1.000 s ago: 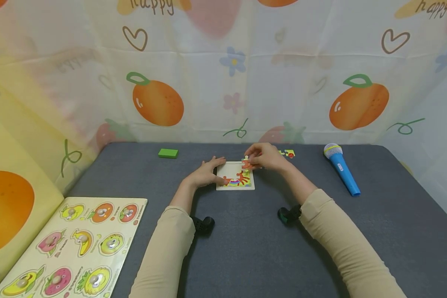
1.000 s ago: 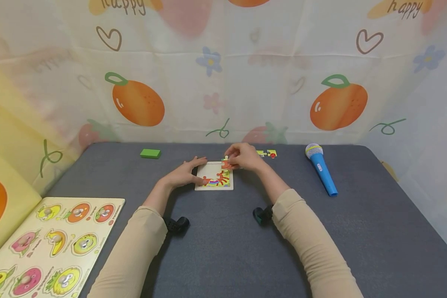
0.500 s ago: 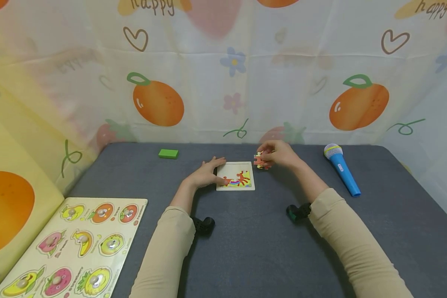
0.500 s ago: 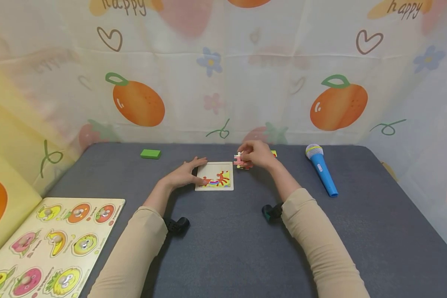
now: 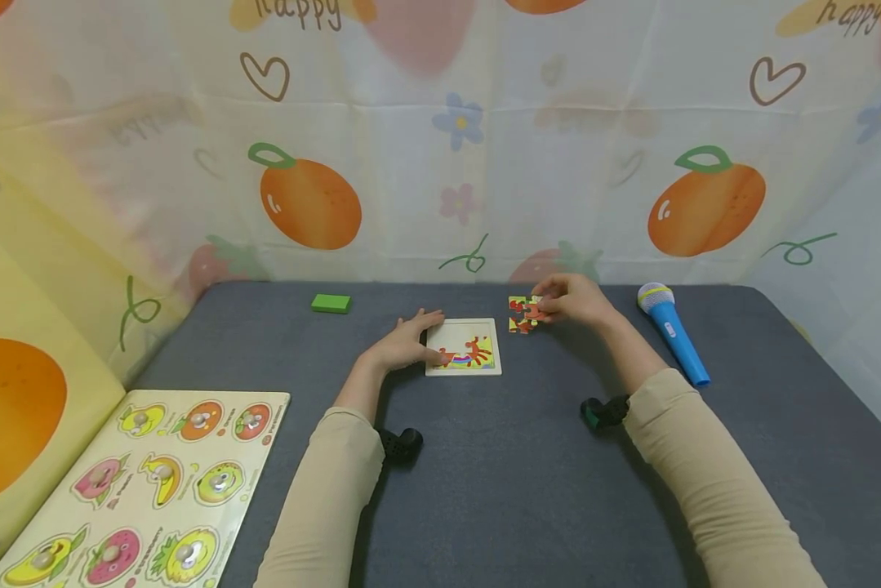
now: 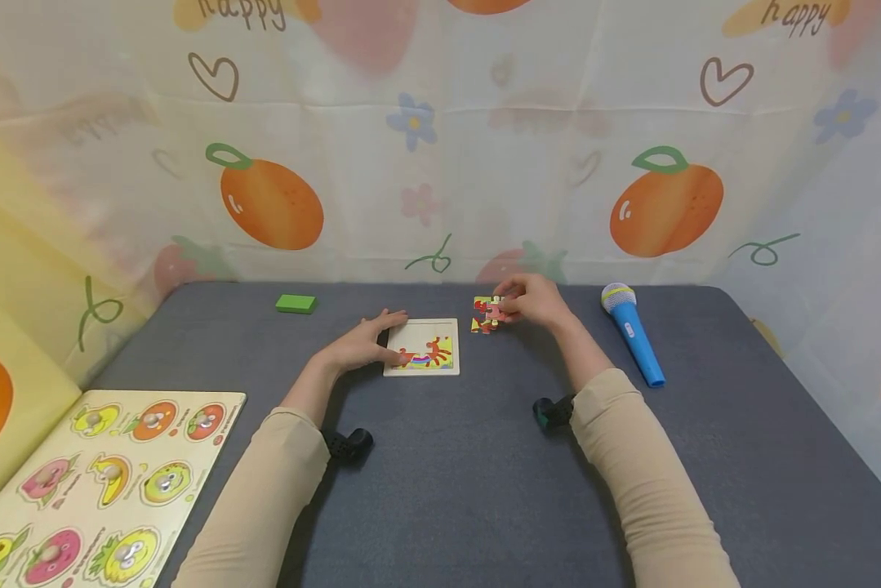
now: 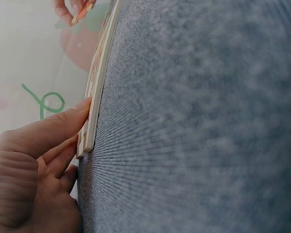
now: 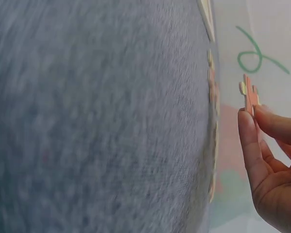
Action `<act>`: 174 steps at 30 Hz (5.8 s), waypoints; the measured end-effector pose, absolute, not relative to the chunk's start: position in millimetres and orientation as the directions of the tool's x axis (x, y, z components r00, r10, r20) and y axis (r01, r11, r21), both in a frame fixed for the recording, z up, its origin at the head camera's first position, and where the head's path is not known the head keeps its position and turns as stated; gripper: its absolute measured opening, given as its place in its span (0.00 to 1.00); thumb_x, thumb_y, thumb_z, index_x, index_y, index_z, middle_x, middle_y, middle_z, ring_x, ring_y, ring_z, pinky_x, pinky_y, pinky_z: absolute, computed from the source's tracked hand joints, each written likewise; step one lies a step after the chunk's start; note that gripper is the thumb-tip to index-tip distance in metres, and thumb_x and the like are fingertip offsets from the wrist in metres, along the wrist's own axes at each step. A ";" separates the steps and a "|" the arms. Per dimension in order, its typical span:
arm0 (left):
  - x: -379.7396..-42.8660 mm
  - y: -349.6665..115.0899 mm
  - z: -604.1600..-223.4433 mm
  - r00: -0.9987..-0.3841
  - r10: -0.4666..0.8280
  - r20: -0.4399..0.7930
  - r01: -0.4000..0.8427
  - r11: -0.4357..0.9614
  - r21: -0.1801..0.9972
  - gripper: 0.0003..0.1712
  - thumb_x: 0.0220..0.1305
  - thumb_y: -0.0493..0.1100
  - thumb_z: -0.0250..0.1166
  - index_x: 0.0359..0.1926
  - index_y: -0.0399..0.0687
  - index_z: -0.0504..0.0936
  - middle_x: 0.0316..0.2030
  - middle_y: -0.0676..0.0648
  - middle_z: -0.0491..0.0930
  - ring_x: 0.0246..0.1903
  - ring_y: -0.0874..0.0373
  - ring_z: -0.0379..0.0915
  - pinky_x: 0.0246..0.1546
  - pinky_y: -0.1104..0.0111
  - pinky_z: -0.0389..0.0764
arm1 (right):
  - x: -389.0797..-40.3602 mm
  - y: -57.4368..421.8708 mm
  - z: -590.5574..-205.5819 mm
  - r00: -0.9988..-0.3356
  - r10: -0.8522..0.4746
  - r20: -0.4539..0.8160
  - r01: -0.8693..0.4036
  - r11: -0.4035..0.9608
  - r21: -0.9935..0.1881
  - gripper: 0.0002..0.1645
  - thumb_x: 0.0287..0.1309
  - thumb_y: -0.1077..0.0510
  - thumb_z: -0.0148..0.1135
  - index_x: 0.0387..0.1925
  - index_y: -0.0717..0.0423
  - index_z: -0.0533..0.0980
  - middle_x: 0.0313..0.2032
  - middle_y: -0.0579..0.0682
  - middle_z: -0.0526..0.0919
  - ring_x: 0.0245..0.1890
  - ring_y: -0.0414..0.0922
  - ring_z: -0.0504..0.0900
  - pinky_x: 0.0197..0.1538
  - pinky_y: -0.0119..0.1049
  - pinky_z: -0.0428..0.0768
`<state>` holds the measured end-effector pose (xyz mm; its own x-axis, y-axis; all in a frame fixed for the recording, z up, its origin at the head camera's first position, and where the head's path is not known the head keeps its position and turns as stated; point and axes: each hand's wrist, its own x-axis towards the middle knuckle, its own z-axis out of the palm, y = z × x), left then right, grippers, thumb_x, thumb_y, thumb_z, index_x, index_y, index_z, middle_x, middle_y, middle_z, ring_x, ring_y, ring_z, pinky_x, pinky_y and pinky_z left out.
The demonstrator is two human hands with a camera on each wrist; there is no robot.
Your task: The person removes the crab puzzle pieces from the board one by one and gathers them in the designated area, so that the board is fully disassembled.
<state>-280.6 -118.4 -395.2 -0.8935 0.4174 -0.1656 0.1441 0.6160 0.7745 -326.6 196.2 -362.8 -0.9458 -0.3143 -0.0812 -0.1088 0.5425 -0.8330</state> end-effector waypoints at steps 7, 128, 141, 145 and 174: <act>-282.7 -119.3 -397.0 -0.891 0.422 -0.165 0.149 0.616 0.774 0.49 0.58 0.40 0.70 0.77 0.47 0.55 0.80 0.46 0.47 0.81 0.49 0.26 0.78 0.45 0.26 | -325.9 208.3 -365.6 -0.950 -0.299 -0.091 -0.095 0.554 -0.827 0.20 0.65 0.67 0.58 0.57 0.72 0.74 0.32 0.53 0.81 0.26 0.36 0.84 0.41 0.39 0.88; -283.4 -119.2 -395.9 -0.886 0.432 -0.166 0.165 0.630 0.759 0.49 0.59 0.41 0.69 0.77 0.46 0.56 0.79 0.46 0.49 0.81 0.48 0.28 0.79 0.48 0.26 | -304.2 123.7 -371.3 -0.787 -0.596 -0.159 -0.326 0.621 -0.712 0.23 0.51 0.62 0.73 0.50 0.60 0.81 0.30 0.49 0.79 0.26 0.40 0.73 0.33 0.32 0.72; -282.8 -118.9 -395.6 -0.889 0.426 -0.169 0.153 0.623 0.768 0.48 0.59 0.41 0.69 0.77 0.47 0.56 0.79 0.46 0.50 0.81 0.49 0.27 0.79 0.48 0.25 | -303.0 121.2 -373.3 -0.792 -0.586 -0.170 -0.298 0.614 -0.731 0.22 0.50 0.65 0.72 0.50 0.63 0.80 0.29 0.47 0.76 0.25 0.40 0.69 0.31 0.31 0.71; -283.2 -118.6 -395.9 -0.891 0.422 -0.169 0.152 0.626 0.765 0.48 0.59 0.41 0.69 0.77 0.47 0.56 0.79 0.46 0.50 0.81 0.49 0.27 0.79 0.48 0.25 | -303.4 120.9 -373.6 -0.795 -0.582 -0.172 -0.297 0.620 -0.726 0.23 0.50 0.65 0.72 0.50 0.63 0.80 0.29 0.47 0.76 0.26 0.40 0.70 0.31 0.30 0.71; -284.0 -118.4 -396.8 -0.889 0.426 -0.169 0.152 0.622 0.768 0.49 0.59 0.41 0.69 0.77 0.46 0.55 0.79 0.46 0.48 0.81 0.49 0.26 0.79 0.46 0.24 | -303.4 120.1 -375.0 -0.814 -0.551 -0.184 -0.279 0.648 -0.709 0.22 0.49 0.65 0.74 0.48 0.57 0.79 0.33 0.52 0.75 0.29 0.43 0.69 0.31 0.32 0.71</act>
<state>-284.0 -118.4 -396.8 -0.8886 0.4262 -0.1693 0.1519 0.6218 0.7683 -303.4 120.1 -375.0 -0.8139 -0.5513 -0.1835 -0.2789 0.6477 -0.7090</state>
